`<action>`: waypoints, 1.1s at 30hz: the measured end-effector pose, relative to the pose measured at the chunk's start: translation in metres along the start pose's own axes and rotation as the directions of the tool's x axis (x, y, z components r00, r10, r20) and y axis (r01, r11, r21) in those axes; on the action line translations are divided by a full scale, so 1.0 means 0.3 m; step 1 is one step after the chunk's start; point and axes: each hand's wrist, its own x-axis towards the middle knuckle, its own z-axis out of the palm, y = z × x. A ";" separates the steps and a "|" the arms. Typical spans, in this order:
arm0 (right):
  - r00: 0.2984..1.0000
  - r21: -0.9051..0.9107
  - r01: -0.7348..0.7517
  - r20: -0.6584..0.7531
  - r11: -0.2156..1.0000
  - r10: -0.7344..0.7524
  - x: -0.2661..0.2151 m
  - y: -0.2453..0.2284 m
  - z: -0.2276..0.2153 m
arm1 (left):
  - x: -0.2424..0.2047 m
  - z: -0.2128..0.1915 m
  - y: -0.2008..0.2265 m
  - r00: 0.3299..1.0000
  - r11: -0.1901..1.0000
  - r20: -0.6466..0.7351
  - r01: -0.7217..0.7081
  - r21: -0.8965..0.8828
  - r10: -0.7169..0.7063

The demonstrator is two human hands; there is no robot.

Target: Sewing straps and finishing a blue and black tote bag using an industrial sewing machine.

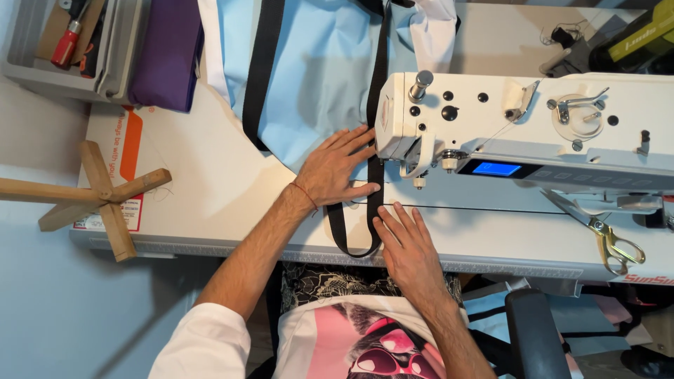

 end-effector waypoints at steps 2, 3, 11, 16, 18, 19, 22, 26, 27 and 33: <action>1.000 -0.010 0.013 0.017 1.000 -0.013 0.002 0.001 -0.013 | 0.010 -0.016 -0.005 1.000 1.000 -0.002 0.003 0.007 -0.003; 1.000 -0.012 0.016 0.013 1.000 -0.016 -0.001 0.004 -0.028 | 0.015 -0.019 -0.007 1.000 1.000 -0.006 0.002 0.011 -0.002; 0.979 -0.012 -0.134 -0.154 0.991 0.131 -0.124 0.113 -0.210 | 0.037 -0.024 -0.028 0.999 0.999 0.051 0.007 0.039 -0.009; 0.943 -0.180 -0.281 -0.236 0.943 0.237 -0.234 0.282 -0.349 | 0.049 -0.016 -0.044 0.997 0.998 0.075 0.027 0.057 -0.031; 0.929 -0.211 -0.322 -0.261 0.923 0.264 -0.281 0.344 -0.381 | 0.053 -0.005 -0.050 0.996 0.998 0.082 0.027 0.057 -0.031; 0.913 -0.275 -0.363 -0.297 0.890 0.281 -0.296 0.374 -0.390 | 0.060 -0.005 -0.057 0.996 0.998 0.081 0.023 0.052 -0.028; 0.881 -0.346 -0.432 -0.361 0.833 0.307 -0.311 0.431 -0.413 | 0.065 -0.012 -0.063 0.996 0.997 0.085 0.031 0.070 -0.037; 0.878 -0.410 -0.424 -0.405 0.808 0.256 -0.346 0.489 -0.392 | 0.083 -0.011 -0.068 0.990 0.992 0.127 0.038 0.117 -0.053; 0.880 -0.408 -0.421 -0.400 0.810 0.256 -0.351 0.496 -0.390 | 0.083 -0.011 -0.068 0.990 0.992 0.130 0.042 0.116 -0.058; 0.846 -0.405 -0.494 -0.429 0.770 0.317 -0.385 0.533 -0.379 | 0.099 -0.004 -0.084 0.985 0.989 0.161 0.040 0.140 -0.063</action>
